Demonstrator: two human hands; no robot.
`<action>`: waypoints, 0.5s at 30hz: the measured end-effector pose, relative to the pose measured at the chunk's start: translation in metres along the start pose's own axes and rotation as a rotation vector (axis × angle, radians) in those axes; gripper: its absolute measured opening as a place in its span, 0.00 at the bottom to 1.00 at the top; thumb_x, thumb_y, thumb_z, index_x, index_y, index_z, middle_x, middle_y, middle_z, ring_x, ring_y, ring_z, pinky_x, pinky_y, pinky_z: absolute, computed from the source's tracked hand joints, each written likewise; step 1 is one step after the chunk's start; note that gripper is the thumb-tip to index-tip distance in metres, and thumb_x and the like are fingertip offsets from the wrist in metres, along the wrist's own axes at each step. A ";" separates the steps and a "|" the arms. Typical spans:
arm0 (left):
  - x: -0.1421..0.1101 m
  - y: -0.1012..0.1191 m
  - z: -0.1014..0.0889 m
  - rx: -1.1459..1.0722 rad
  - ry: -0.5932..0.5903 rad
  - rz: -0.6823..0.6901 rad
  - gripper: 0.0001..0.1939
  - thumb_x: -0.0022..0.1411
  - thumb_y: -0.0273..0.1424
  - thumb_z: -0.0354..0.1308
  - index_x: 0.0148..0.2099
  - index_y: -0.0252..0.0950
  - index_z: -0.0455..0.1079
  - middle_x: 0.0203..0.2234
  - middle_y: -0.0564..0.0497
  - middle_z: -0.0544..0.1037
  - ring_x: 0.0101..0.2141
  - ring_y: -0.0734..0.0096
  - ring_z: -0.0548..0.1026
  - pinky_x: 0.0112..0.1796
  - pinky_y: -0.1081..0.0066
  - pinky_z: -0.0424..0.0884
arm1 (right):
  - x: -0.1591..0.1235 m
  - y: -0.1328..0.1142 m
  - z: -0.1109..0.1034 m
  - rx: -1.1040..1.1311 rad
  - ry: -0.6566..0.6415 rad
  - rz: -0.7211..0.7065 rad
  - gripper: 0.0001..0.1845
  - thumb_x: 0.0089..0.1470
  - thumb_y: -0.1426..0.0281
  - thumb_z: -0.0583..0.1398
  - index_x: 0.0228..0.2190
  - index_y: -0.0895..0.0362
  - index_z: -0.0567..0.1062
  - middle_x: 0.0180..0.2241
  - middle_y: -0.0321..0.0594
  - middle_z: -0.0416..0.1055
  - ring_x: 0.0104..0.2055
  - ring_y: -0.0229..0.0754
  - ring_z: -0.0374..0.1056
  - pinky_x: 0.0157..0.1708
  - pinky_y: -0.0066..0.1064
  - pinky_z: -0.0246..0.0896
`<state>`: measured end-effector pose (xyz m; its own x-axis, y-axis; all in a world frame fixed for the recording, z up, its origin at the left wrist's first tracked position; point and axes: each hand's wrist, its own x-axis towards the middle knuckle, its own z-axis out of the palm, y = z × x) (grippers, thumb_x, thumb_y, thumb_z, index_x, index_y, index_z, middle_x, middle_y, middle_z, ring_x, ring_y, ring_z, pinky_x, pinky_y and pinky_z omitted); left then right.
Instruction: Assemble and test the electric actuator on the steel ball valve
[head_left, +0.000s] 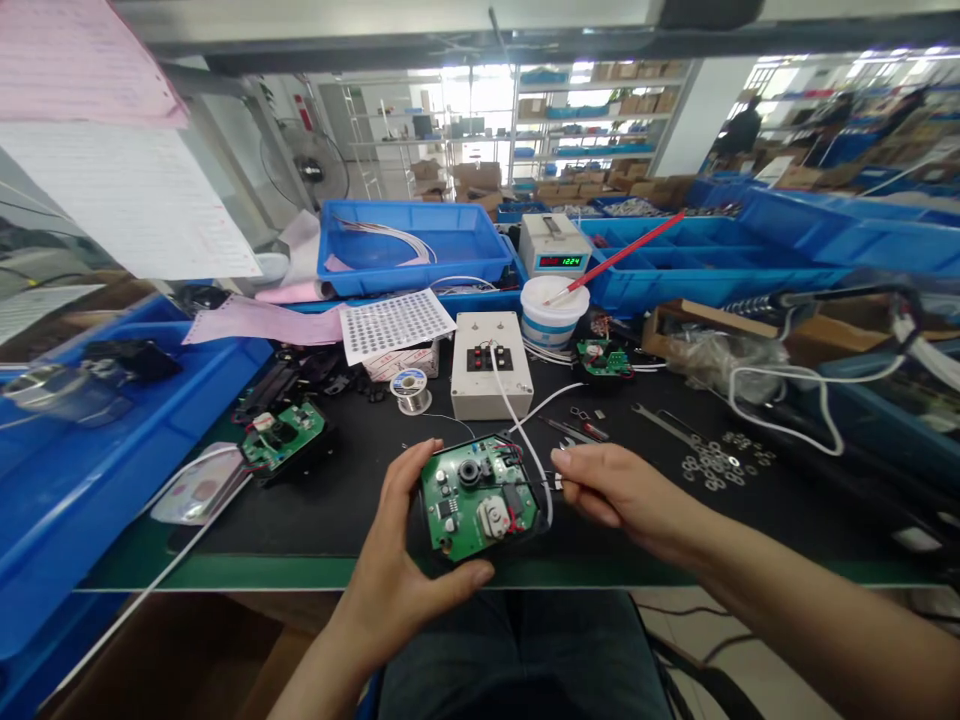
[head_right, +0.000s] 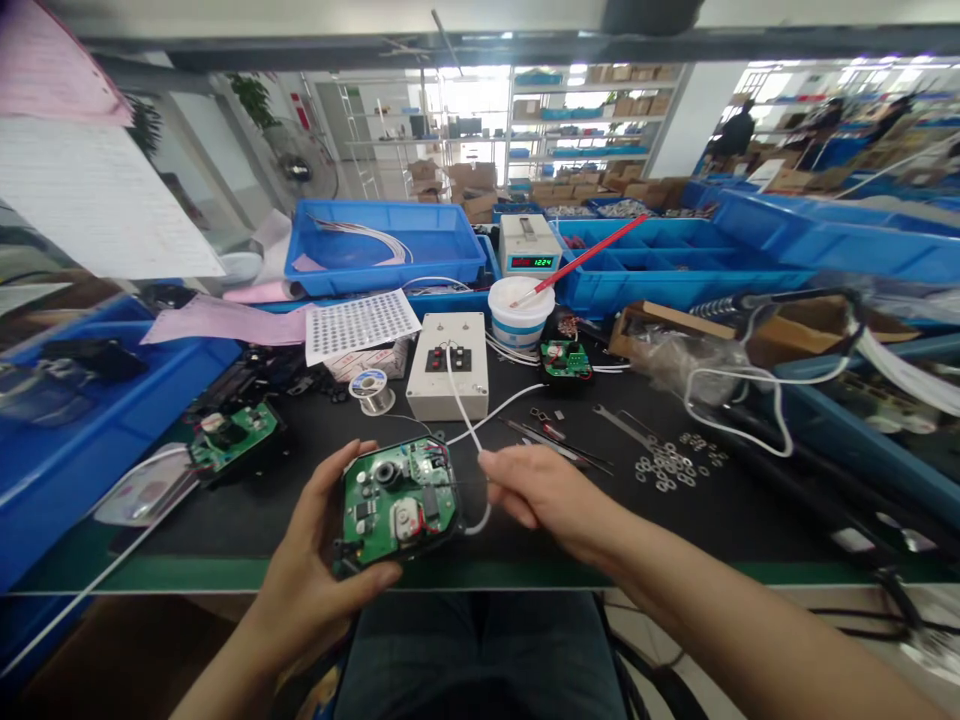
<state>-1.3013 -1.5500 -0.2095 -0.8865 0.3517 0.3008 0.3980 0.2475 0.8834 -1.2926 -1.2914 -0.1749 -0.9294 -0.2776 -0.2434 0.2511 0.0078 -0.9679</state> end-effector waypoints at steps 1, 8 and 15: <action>0.000 -0.001 0.000 -0.002 0.013 -0.002 0.44 0.51 0.39 0.69 0.65 0.51 0.49 0.61 0.44 0.58 0.60 0.45 0.61 0.60 0.40 0.51 | -0.003 -0.007 -0.006 -0.180 0.046 -0.070 0.31 0.55 0.44 0.59 0.20 0.59 0.68 0.11 0.30 0.55 0.15 0.31 0.49 0.18 0.23 0.44; -0.005 -0.009 -0.002 -0.002 0.065 0.014 0.44 0.50 0.43 0.68 0.65 0.47 0.51 0.60 0.43 0.59 0.60 0.43 0.59 0.60 0.41 0.51 | -0.009 -0.007 -0.060 -0.806 0.511 -0.181 0.29 0.57 0.46 0.51 0.18 0.56 0.67 0.13 0.35 0.60 0.17 0.37 0.58 0.22 0.27 0.50; -0.016 -0.010 0.015 -0.042 0.217 0.023 0.42 0.51 0.44 0.67 0.64 0.46 0.53 0.58 0.43 0.60 0.59 0.46 0.61 0.60 0.45 0.55 | 0.044 0.010 -0.070 -0.928 0.548 -0.239 0.18 0.58 0.56 0.55 0.40 0.56 0.76 0.34 0.45 0.74 0.37 0.52 0.69 0.36 0.36 0.59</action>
<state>-1.2870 -1.5443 -0.2283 -0.9093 0.1528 0.3871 0.4122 0.2022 0.8884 -1.3498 -1.2358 -0.1997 -0.9785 0.0935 0.1841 -0.0388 0.7926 -0.6085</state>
